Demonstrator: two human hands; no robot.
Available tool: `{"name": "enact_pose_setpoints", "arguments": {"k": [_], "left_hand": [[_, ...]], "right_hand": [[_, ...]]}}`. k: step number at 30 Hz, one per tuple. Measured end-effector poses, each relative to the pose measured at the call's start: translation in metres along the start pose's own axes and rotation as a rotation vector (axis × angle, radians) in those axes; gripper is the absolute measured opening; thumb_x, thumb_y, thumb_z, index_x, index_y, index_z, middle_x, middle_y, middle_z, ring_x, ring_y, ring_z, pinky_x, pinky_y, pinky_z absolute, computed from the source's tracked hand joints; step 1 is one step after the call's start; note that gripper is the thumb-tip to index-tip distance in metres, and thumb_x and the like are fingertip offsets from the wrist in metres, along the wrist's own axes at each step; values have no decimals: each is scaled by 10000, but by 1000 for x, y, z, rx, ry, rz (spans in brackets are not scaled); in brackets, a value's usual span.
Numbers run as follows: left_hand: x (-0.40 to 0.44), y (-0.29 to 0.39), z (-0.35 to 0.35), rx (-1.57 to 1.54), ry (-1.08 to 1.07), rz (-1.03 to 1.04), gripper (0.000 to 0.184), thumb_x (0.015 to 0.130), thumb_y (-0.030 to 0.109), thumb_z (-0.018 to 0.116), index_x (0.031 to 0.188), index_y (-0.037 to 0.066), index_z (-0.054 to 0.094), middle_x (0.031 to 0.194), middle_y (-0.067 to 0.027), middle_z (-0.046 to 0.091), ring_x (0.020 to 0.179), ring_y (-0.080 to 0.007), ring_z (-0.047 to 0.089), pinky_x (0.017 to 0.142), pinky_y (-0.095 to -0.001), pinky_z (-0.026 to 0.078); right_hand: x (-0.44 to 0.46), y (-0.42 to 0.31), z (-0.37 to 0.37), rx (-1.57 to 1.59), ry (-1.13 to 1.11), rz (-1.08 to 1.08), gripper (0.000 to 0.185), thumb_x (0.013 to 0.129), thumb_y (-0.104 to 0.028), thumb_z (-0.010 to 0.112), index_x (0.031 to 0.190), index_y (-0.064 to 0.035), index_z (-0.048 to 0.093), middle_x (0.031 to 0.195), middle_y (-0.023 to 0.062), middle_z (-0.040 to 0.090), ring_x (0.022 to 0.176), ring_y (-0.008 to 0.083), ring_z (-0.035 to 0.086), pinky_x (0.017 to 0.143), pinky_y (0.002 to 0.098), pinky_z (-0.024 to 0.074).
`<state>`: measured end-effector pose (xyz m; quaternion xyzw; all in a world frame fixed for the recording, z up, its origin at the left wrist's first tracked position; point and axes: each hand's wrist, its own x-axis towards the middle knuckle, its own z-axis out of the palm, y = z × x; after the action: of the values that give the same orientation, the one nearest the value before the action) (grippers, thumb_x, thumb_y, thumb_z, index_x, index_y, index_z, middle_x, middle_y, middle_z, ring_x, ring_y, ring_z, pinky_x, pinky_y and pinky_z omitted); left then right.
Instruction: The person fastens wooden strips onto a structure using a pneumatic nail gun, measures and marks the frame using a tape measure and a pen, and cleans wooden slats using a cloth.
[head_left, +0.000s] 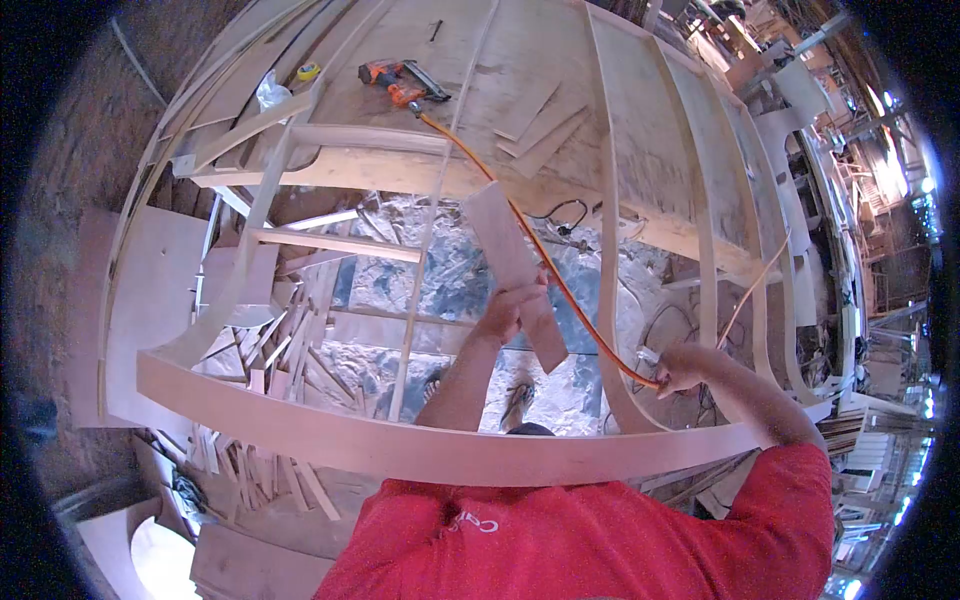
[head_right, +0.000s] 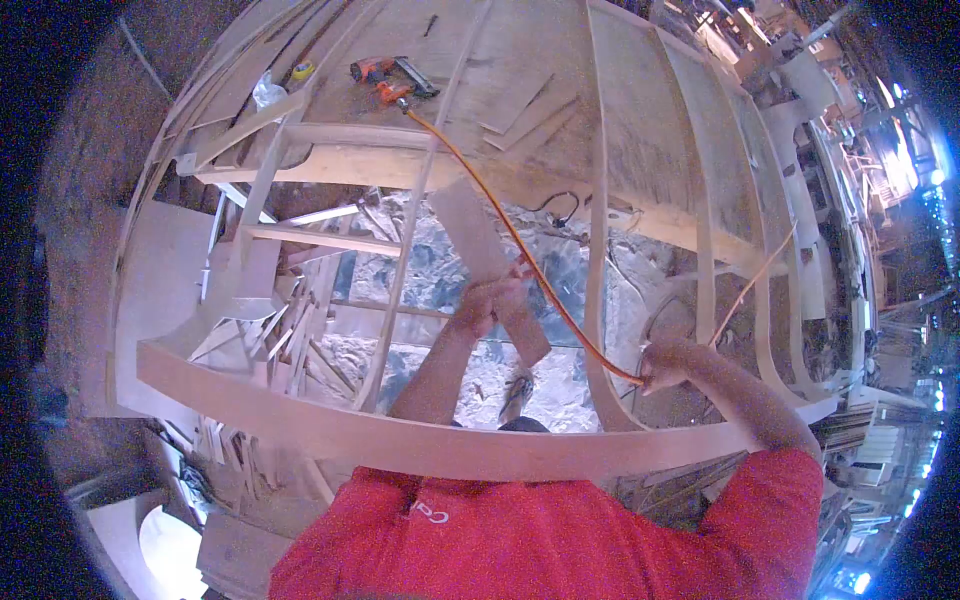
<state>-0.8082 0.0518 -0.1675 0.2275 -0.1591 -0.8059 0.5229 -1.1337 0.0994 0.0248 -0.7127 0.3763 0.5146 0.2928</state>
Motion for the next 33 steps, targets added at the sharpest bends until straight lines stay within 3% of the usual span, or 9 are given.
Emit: {"name": "enact_pose_setpoints", "arguments": {"k": [6, 10, 12, 14, 18, 20, 24, 28, 33], "left_hand": [[3, 27, 30, -12, -92, 34, 276, 886, 157, 710, 1121, 27, 649, 1197, -83, 651, 1142, -235, 632, 981, -381, 496], [3, 30, 36, -15, -117, 37, 253, 899, 183, 708, 1109, 56, 647, 1105, -64, 656, 1105, -210, 637, 963, -358, 503], [3, 28, 31, 60, -115, 78, 254, 905, 191, 715, 1122, 85, 636, 1080, -53, 652, 1074, -183, 637, 947, -360, 506], [0, 31, 35, 91, -85, 107, 225, 910, 172, 718, 1101, 87, 633, 1044, -30, 638, 1050, -171, 621, 941, -344, 494], [-2, 33, 26, 256, -153, 179, 310, 906, 220, 765, 1137, 83, 610, 1014, -10, 588, 1009, -149, 574, 918, -315, 473], [-9, 39, 23, 358, -130, 208, 398, 897, 260, 782, 1199, 82, 593, 1030, -15, 574, 1018, -148, 559, 918, -311, 467], [-30, 21, -3, 591, -135, 247, 656, 869, 357, 815, 1388, 89, 518, 1092, -44, 546, 1059, -174, 531, 987, -339, 432], [-64, -28, -36, 936, -71, 442, 694, 838, 547, 780, 1305, 64, 608, 1349, -168, 519, 1232, -314, 530, 1127, -524, 299], [-119, -77, -82, 1475, -71, 441, 645, 833, 462, 808, 1348, 138, 593, 1317, -130, 576, 1267, -369, 527, 1130, -455, 331]], "right_hand": [[2, 1, -31, -14, -191, 51, 418, 839, -469, 746, 1105, -148, 766, 973, 121, 751, 925, 303, 707, 849, 446, 535], [67, 84, -94, 267, 426, -175, 228, 923, -153, 660, 1125, -72, 728, 1035, 121, 748, 983, 244, 699, 923, 406, 526], [72, 32, -199, 56, 864, -203, 227, 966, -221, 660, 1094, -45, 723, 945, 105, 735, 825, 207, 653, 815, 371, 533], [111, -5, -266, 591, 977, -163, 365, 1034, -341, 565, 1134, -21, 709, 934, 114, 732, 882, 250, 680, 852, 374, 537], [235, -42, -343, 336, 1396, -929, 401, 974, -387, 659, 1126, -18, 697, 867, 91, 701, 710, 215, 647, 646, 389, 527], [211, -104, -371, 1367, 666, -172, 400, 908, -442, 725, 988, -50, 714, 758, 71, 653, 594, 172, 591, 518, 379, 472], [244, -85, -431, 857, 904, 29, 406, 875, -477, 747, 859, -74, 701, 647, 22, 563, 511, 155, 506, 443, 375, 384], [187, -102, -476, 891, 1238, -490, 400, 867, -463, 752, 845, -67, 702, 626, -12, 510, 506, 140, 429, 442, 365, 328], [81, -154, -534, 577, 1447, -519, 380, 872, -432, 744, 869, -54, 711, 657, 8, 541, 536, 151, 453, 478, 370, 355]]}}
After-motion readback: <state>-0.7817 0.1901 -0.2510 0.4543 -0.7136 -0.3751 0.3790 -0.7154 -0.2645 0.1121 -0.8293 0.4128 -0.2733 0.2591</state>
